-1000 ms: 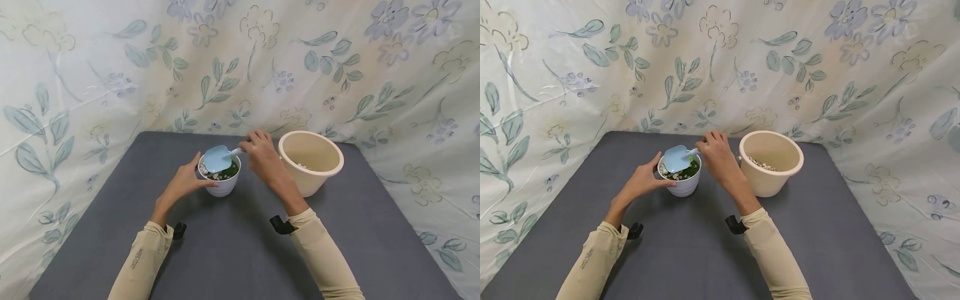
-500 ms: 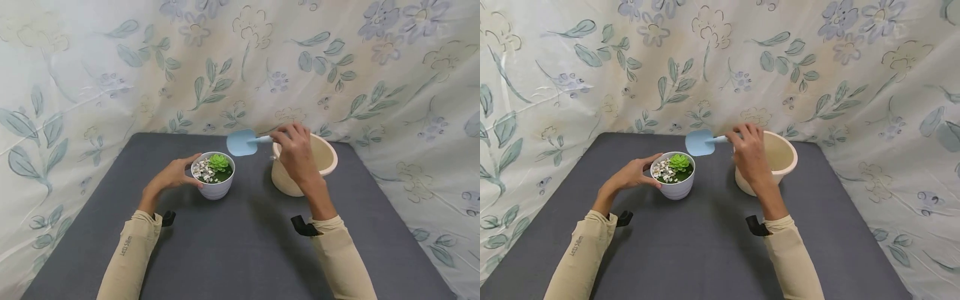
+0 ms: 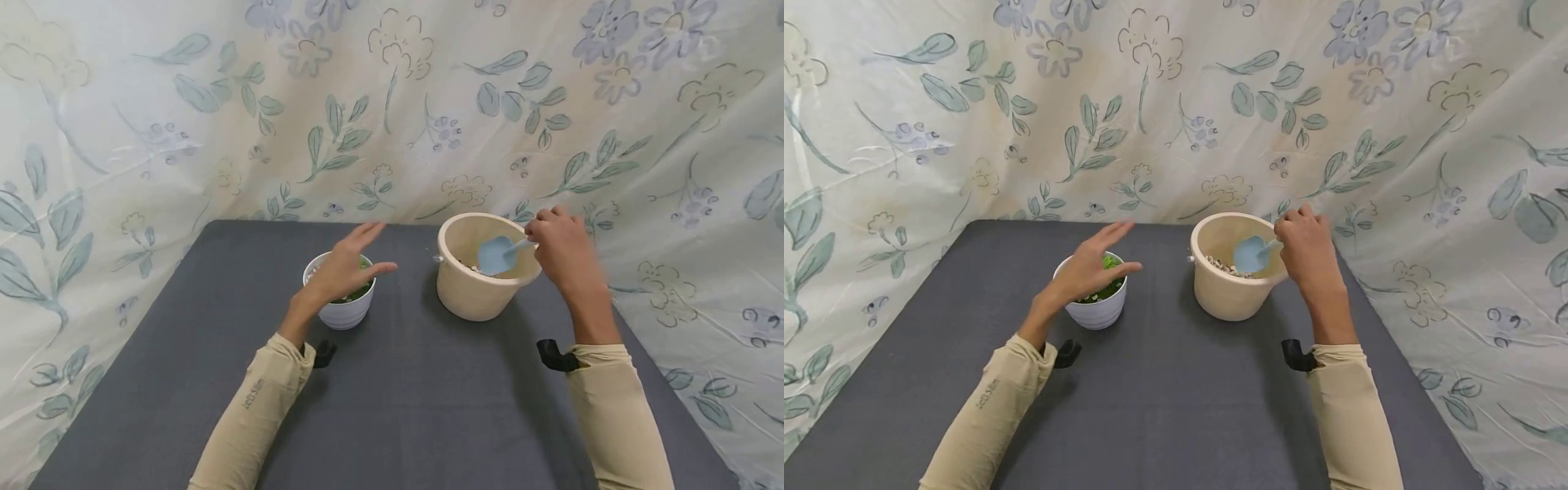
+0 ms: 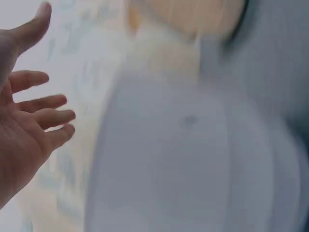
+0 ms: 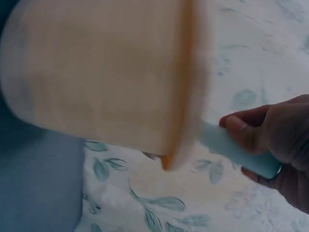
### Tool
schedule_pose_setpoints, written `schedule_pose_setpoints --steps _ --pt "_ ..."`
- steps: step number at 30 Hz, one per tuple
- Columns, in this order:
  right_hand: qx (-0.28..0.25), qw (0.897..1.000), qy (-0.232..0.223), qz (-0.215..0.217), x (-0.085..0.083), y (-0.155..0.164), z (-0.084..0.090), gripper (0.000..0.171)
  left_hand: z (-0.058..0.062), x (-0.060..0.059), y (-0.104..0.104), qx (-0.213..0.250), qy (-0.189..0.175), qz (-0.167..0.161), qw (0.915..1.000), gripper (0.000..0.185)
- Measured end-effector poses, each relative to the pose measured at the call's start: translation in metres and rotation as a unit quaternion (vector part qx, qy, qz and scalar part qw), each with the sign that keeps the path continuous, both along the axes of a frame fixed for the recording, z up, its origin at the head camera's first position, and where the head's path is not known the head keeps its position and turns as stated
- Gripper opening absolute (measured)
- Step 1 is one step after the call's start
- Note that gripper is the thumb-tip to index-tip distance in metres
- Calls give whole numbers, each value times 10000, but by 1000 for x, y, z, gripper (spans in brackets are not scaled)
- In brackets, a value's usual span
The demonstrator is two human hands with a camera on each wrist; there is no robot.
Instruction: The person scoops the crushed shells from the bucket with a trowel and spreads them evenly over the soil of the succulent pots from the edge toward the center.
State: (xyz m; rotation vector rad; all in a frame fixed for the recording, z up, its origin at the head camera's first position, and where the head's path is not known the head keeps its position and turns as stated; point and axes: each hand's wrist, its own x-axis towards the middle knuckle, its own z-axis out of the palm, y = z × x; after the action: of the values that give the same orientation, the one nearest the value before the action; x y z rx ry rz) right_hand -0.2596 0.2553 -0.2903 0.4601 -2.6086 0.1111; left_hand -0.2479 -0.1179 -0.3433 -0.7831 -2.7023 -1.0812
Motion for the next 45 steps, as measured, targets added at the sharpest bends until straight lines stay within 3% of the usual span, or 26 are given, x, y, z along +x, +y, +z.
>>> schedule_pose_setpoints --steps 2,6,9,12,21,26,32,45 --pt "363 9984 -414 -104 -4 -1 -5 18 2 -5 33 -31 105 -170 9998 85" --pt "828 9923 -873 -292 -10 -6 -13 13 -4 -14 87 -104 -44 -317 9994 86" --pt "994 9878 -1130 -399 -13 -9 -16 8 -13 -20 112 -35 -165 -313 9994 85" --pt "1088 9850 -1277 -398 -14 -8 -20 4 -21 -23 125 30 -199 -179 9996 84" --pt "336 9829 -1798 -193 -18 -4 -19 16 -25 -23 128 143 84 63 9998 81" --pt "136 9777 -2092 89 -18 -5 -16 17 -25 -24 128 66 30 109 9999 83" --pt "-502 9727 -2261 132 -16 -4 -22 17 -27 -23 125 124 -97 96 9998 83" --pt "-1376 9797 -1449 -132 -7 10 -16 17 -29 -26 122 366 -175 16 9992 81"
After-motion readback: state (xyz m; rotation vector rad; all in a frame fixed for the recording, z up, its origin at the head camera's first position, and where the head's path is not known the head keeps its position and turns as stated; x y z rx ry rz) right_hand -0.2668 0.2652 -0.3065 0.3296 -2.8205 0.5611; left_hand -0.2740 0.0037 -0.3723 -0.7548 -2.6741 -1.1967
